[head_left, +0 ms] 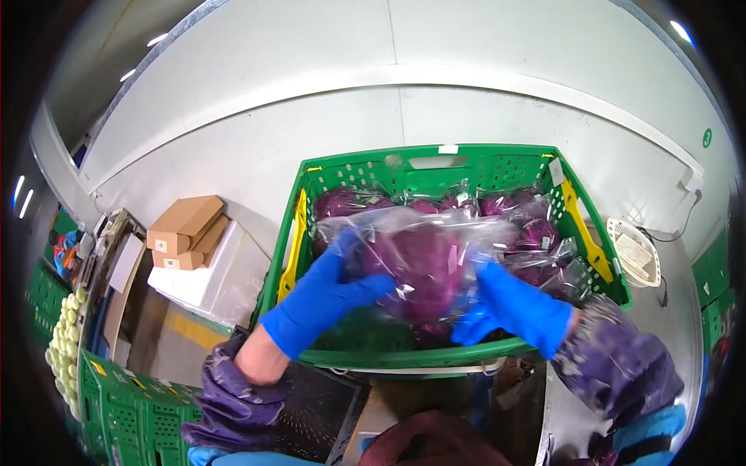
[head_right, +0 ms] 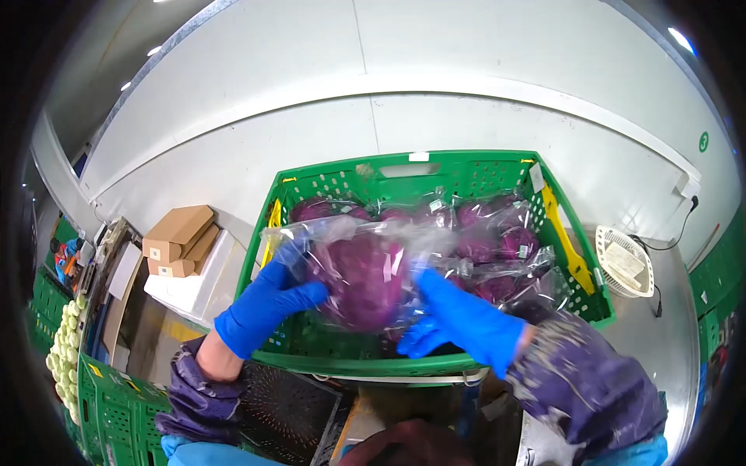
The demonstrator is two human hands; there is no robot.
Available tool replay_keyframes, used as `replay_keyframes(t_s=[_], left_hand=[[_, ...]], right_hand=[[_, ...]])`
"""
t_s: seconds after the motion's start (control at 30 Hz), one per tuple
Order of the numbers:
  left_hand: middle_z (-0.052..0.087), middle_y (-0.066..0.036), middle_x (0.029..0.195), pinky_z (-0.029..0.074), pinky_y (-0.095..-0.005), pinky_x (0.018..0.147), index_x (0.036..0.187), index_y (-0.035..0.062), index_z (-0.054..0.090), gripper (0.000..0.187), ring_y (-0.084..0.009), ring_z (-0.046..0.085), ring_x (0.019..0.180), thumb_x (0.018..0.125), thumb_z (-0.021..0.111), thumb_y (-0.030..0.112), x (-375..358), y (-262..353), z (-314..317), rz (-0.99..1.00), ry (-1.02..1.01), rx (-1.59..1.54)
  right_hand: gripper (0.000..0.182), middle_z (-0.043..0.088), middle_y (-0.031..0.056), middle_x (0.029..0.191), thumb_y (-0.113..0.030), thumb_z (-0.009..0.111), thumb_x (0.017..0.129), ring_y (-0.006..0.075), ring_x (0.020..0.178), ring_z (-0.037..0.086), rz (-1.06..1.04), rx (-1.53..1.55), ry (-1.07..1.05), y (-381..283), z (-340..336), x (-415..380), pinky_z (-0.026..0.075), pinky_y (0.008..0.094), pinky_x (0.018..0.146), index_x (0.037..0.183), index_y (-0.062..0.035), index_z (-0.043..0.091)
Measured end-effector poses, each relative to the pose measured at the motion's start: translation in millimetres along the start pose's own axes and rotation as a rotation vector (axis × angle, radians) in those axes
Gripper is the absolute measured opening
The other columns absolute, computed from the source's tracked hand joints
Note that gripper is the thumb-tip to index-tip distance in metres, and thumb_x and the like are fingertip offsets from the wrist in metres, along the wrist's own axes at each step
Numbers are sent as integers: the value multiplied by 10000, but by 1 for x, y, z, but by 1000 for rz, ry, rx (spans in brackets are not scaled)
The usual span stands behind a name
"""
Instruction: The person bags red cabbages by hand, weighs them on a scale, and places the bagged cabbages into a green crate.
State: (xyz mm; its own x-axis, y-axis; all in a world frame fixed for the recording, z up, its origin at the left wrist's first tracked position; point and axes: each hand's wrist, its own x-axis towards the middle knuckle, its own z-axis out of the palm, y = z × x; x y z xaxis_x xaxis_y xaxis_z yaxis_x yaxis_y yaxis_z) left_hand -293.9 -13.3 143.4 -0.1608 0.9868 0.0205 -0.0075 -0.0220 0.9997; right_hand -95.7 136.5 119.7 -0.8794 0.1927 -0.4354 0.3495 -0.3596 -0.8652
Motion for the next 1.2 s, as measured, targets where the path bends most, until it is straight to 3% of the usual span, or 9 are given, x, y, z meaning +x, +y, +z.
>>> replay_keyframes(t_s=[0.13, 0.23, 0.3, 0.47, 0.63, 0.7, 0.77, 1.03, 1.2], left_hand=[[546, -44, 1090, 472, -264, 758, 1349, 69, 288, 645, -128, 528, 957, 820, 640, 177, -10, -31, -56, -303, 203, 135], [560, -99, 1102, 478, -301, 761, 1337, 9, 266, 685, -206, 567, 965, 816, 642, 247, -15, -68, -82, -282, 201, 195], [551, -169, 1119, 451, -365, 829, 1356, 2, 220, 729, -341, 545, 1003, 820, 626, 284, -16, -66, -78, -478, 179, 1018], [235, -231, 1377, 290, -345, 1030, 1365, -53, 40, 1047, -380, 283, 1256, 646, 762, 188, -29, -86, -71, -38, 205, 1379], [276, -218, 1364, 380, -400, 958, 1393, 60, 84, 1056, -408, 392, 1163, 600, 775, 161, -17, -65, -60, -208, 63, 1423], [281, -215, 1364, 411, -426, 923, 1399, 105, 101, 1062, -414, 429, 1125, 583, 779, 157, -15, -66, -60, -310, -48, 1455], [294, -206, 1364, 449, -457, 852, 1398, 166, 133, 1060, -412, 475, 1063, 565, 787, 190, -16, -59, -56, -408, -183, 1381], [263, -182, 1392, 429, -456, 882, 1399, 141, 127, 1131, -411, 435, 1113, 515, 815, 293, -20, -67, -60, -298, -201, 1473], [209, -163, 1418, 443, -459, 847, 1394, 128, 145, 1150, -410, 438, 1111, 496, 805, 415, -12, -67, -55, -278, -366, 1707]], right_hand=[[766, 547, 208, 1083, -632, 338, 838, 282, 745, 617, 177, -41, -179, 19, 12, 86, 509, 388, 688, 1334, -54, 267], [671, 602, 176, 992, -584, 256, 880, 284, 726, 617, 288, -6, -173, 53, 25, 128, 516, 384, 681, 1200, -28, 451], [648, 593, 166, 961, -564, 390, 848, 268, 746, 616, 308, -51, -173, 65, 34, 142, 502, 359, 662, 1259, -62, 382], [468, 626, 113, 865, -430, 468, 841, 236, 729, 619, 195, -149, -122, 73, 41, 152, 497, 357, 654, 1130, -66, 523], [354, 629, 136, 845, -315, 573, 791, 254, 694, 618, -69, -365, -65, 108, 21, 183, 483, 364, 646, 985, -19, 597], [331, 623, 192, 833, -281, 610, 758, 319, 716, 614, -161, -829, 161, 111, 19, 194, 472, 385, 665, 942, -6, 609], [290, 609, 230, 813, -267, 602, 759, 373, 745, 600, -110, -607, 188, 100, 7, 197, 466, 417, 680, 876, -3, 623], [191, 597, 244, 806, -150, 553, 744, 414, 774, 582, -239, -933, 431, 94, 5, 203, 466, 451, 668, 842, 0, 620], [235, 609, 223, 873, -181, 538, 800, 338, 770, 616, -121, -717, -156, 71, -23, 204, 501, 386, 642, 880, 30, 602]])
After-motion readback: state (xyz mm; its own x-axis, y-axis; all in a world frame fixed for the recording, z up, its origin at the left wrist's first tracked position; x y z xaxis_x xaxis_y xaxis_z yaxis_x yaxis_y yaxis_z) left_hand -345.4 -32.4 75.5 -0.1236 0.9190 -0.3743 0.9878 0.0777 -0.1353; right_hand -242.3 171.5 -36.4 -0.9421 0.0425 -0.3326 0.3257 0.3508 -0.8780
